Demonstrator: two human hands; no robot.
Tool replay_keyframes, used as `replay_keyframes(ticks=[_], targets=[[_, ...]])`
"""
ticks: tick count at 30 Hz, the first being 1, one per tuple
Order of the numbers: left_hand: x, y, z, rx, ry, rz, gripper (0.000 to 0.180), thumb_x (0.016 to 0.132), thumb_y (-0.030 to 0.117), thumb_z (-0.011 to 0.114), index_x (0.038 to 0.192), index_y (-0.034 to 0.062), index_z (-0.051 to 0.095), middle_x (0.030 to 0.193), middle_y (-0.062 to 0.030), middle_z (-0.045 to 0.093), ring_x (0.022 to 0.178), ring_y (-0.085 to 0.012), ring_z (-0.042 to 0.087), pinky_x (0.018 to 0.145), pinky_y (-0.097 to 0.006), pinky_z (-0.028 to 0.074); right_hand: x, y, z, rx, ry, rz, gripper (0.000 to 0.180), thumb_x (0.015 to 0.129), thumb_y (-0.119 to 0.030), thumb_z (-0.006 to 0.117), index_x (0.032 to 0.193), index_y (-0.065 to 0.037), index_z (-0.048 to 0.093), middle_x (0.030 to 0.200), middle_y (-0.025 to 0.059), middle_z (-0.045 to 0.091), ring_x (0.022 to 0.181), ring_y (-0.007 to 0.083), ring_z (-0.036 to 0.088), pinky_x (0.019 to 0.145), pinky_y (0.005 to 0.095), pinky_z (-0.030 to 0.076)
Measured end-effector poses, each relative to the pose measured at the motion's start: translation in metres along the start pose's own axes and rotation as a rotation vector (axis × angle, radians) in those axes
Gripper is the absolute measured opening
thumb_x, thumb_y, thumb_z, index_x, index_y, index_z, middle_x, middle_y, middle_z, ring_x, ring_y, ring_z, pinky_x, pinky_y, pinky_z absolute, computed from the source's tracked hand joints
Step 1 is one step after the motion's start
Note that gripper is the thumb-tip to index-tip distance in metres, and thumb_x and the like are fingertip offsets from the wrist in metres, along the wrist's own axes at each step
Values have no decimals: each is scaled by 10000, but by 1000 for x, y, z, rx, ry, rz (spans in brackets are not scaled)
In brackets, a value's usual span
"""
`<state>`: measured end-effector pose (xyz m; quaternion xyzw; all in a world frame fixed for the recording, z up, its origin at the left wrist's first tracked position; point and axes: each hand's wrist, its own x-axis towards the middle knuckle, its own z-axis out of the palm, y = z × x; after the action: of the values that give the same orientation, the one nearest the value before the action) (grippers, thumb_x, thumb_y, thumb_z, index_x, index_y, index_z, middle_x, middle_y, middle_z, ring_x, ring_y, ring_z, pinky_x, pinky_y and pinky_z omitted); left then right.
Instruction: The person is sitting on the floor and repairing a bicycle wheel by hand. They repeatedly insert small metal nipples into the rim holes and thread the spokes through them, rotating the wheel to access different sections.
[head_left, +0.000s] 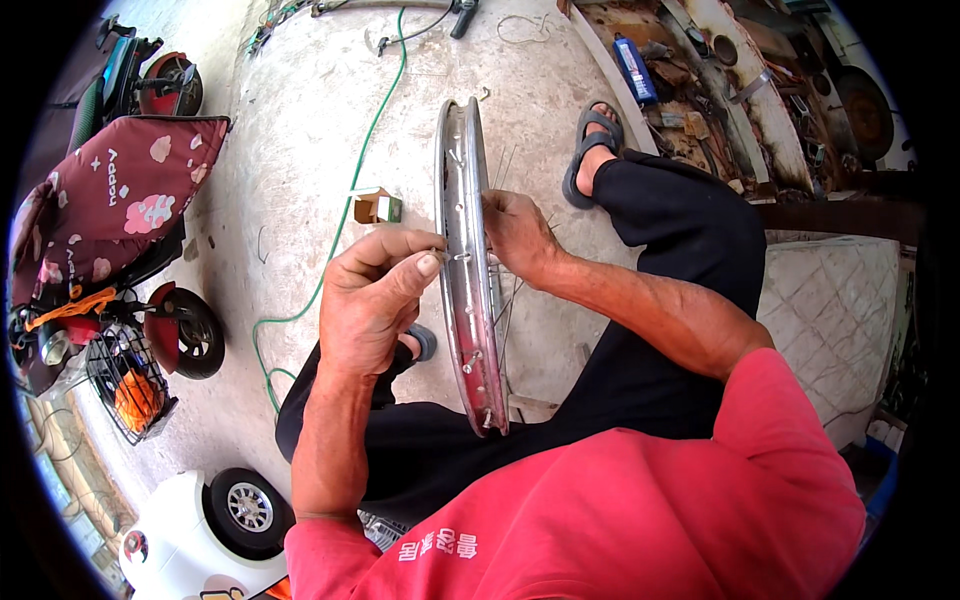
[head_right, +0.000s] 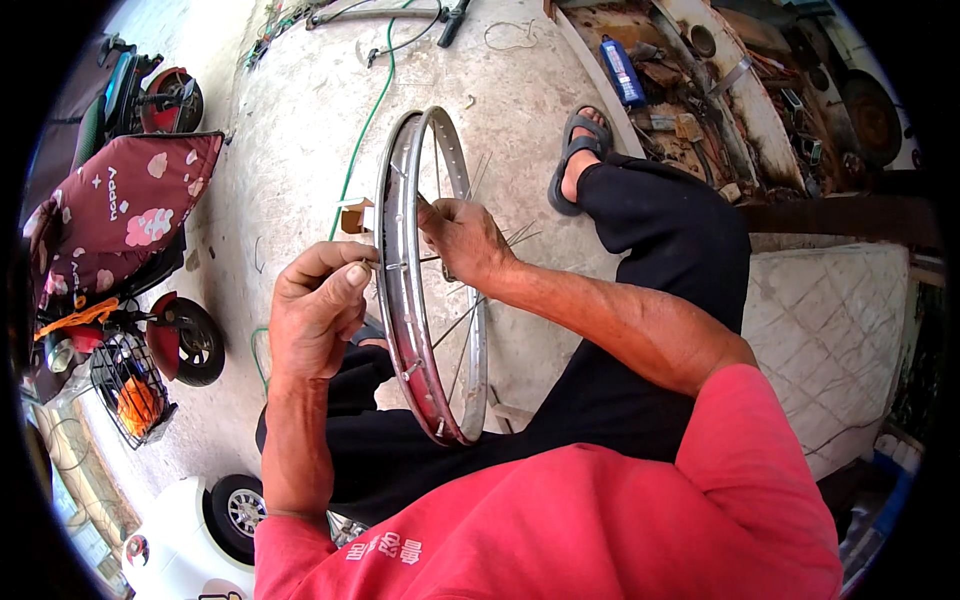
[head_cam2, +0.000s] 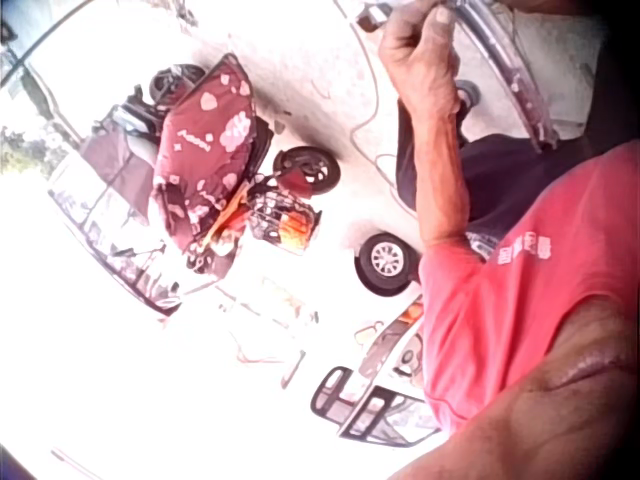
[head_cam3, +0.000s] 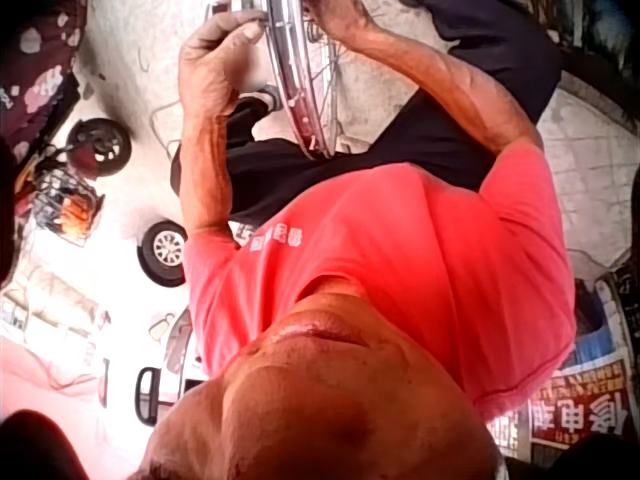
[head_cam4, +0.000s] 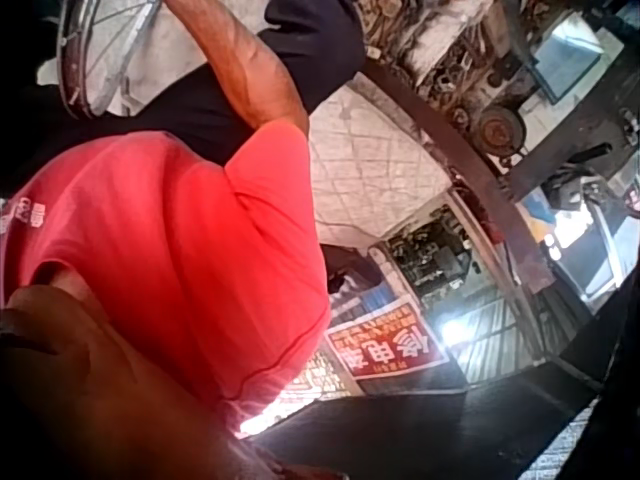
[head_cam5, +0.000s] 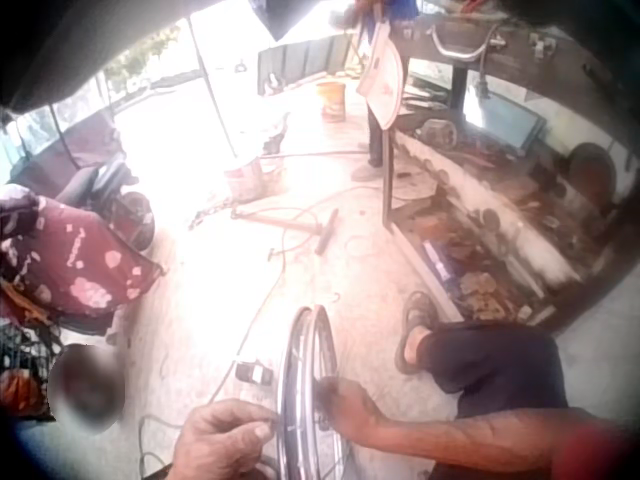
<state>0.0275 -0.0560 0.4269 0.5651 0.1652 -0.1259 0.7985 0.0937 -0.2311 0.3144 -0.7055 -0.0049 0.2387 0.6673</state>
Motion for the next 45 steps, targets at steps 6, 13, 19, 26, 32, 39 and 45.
replay_keyframes(ticks=[6,13,19,26,32,39,45], targets=[[1,-2,3,65,16,9,156,850,45,727,992,-15,697,663,28,582,457,-7,364,397,-182,255,0,0,2,31,13,-12,628,920,-633,525,697,-47,564,609,-13,498,565,79,455,491,267,376],[-1,-5,6,244,12,147,152,846,26,729,986,-24,699,657,39,572,532,-14,411,482,-183,314,0,-1,0,56,-23,5,625,920,-629,528,705,-44,563,607,-15,490,570,82,460,490,273,378],[-4,-2,8,418,-40,235,159,861,23,710,1016,-16,705,648,55,557,566,-9,410,510,-186,315,-5,-7,-1,-20,2,-23,656,901,-672,517,712,-46,564,607,-15,488,568,82,463,490,271,383],[-5,-5,7,413,-50,315,214,853,2,701,1066,1,680,589,87,445,538,-4,354,485,-199,265,1,3,-3,-40,-55,-9,624,932,-625,502,853,-18,626,726,14,582,679,81,524,599,263,440],[-5,-9,6,571,4,398,227,819,-2,733,1037,11,672,567,84,407,526,-5,333,477,-199,255,-4,-1,1,-18,-8,-40,683,888,-703,502,702,-48,567,598,-12,488,563,84,466,489,274,388],[-7,-7,12,528,-27,412,231,807,4,743,1031,11,689,562,74,429,527,-4,353,472,-201,275,-5,-1,-2,-31,19,-41,676,890,-694,510,706,-45,567,603,-13,498,564,83,474,492,277,396],[-15,-8,6,681,1,360,200,828,-1,703,1027,2,699,656,23,565,570,-18,462,527,-187,388,-11,7,2,-221,40,-146,577,952,-576,495,753,-43,588,597,78,538,547,170,536,515,339,442]])
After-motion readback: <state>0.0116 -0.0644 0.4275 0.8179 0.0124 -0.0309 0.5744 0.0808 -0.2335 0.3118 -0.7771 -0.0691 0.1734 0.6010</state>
